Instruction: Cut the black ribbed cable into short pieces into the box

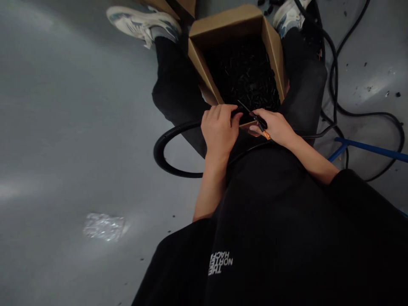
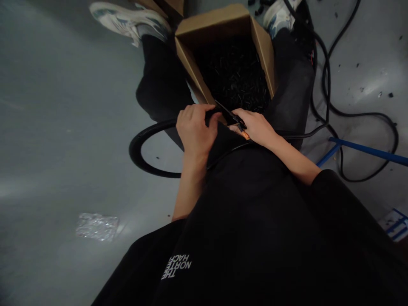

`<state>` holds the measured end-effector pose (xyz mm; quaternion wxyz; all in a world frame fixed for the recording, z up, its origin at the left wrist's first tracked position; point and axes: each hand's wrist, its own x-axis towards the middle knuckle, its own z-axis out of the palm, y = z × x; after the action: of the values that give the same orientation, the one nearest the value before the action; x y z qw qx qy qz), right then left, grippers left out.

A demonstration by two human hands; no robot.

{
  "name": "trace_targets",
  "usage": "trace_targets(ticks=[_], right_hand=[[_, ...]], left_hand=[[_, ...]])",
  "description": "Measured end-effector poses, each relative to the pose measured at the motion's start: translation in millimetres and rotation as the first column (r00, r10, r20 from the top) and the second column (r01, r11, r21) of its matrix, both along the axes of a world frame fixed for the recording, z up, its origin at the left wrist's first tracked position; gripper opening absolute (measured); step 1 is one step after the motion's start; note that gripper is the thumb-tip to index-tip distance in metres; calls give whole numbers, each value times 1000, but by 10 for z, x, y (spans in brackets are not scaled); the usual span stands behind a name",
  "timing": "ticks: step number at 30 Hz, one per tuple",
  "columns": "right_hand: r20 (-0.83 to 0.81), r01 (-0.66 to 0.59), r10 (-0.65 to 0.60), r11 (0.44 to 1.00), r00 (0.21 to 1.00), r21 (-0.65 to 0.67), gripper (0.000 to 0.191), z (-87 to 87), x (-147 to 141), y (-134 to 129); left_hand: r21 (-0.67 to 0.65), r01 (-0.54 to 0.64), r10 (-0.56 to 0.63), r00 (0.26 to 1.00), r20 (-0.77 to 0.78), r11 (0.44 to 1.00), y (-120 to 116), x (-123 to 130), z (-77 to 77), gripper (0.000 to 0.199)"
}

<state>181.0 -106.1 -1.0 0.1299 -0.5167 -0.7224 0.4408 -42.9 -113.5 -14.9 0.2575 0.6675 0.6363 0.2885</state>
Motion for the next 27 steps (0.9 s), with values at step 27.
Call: trace_targets(ticks=[27], right_hand=[[75, -124, 112, 975, 991, 184, 46, 232, 160, 119]], left_hand=[[-152, 355, -279, 885, 373, 922, 223, -33, 327, 49]])
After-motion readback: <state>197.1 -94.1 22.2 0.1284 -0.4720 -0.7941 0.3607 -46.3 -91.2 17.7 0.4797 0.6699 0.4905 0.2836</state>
